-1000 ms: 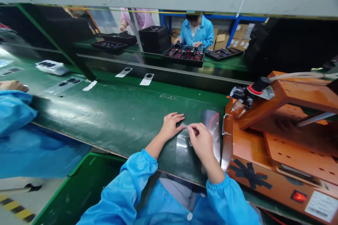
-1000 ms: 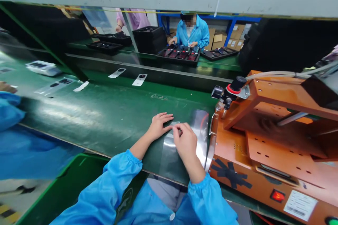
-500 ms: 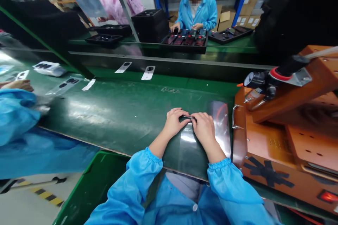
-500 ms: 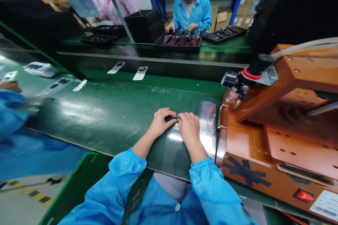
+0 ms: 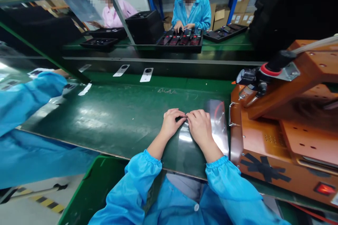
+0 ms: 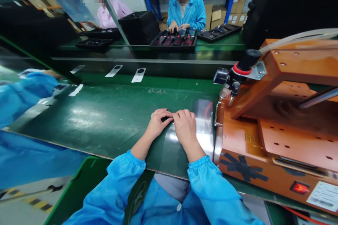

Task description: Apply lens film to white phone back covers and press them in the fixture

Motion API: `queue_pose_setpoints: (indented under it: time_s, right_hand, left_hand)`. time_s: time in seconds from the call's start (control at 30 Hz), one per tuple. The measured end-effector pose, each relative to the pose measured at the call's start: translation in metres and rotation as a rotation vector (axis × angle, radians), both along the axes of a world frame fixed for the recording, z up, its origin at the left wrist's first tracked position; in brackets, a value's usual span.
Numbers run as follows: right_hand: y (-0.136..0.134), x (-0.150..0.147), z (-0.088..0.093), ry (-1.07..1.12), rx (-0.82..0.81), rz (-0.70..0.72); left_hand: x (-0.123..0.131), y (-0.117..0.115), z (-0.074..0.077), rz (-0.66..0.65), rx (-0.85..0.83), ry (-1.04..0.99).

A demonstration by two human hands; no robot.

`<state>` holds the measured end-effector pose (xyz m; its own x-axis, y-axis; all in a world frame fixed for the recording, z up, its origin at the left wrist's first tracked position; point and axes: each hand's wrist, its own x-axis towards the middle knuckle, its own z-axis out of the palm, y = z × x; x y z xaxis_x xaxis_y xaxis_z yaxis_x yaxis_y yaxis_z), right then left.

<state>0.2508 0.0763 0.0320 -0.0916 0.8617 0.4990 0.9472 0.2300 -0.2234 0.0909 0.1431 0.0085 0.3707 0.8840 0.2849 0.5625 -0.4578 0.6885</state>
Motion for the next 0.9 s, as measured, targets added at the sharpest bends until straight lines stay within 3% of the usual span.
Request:
queue_pose_setpoints:
  time_s: [0.37,0.7,0.8,0.9]
  right_hand:
    - [0.0,0.0,-0.005,-0.038,-0.048,-0.073]
    - [-0.002,0.0,-0.008,-0.065,-0.067,-0.038]
    - [0.0,0.0,-0.008,-0.052,-0.05,-0.078]
    - [-0.01,0.0,0.007,0.014,0.043,-0.138]
  left_hand:
    - [-0.001,-0.001,-0.003,-0.025,0.021,0.037]
    - [-0.002,0.001,-0.004,-0.034,0.012,0.076]
    - [-0.003,-0.002,0.001,-0.076,0.02,0.119]
    - [-0.003,-0.011,0.006,-0.189,0.056,0.219]
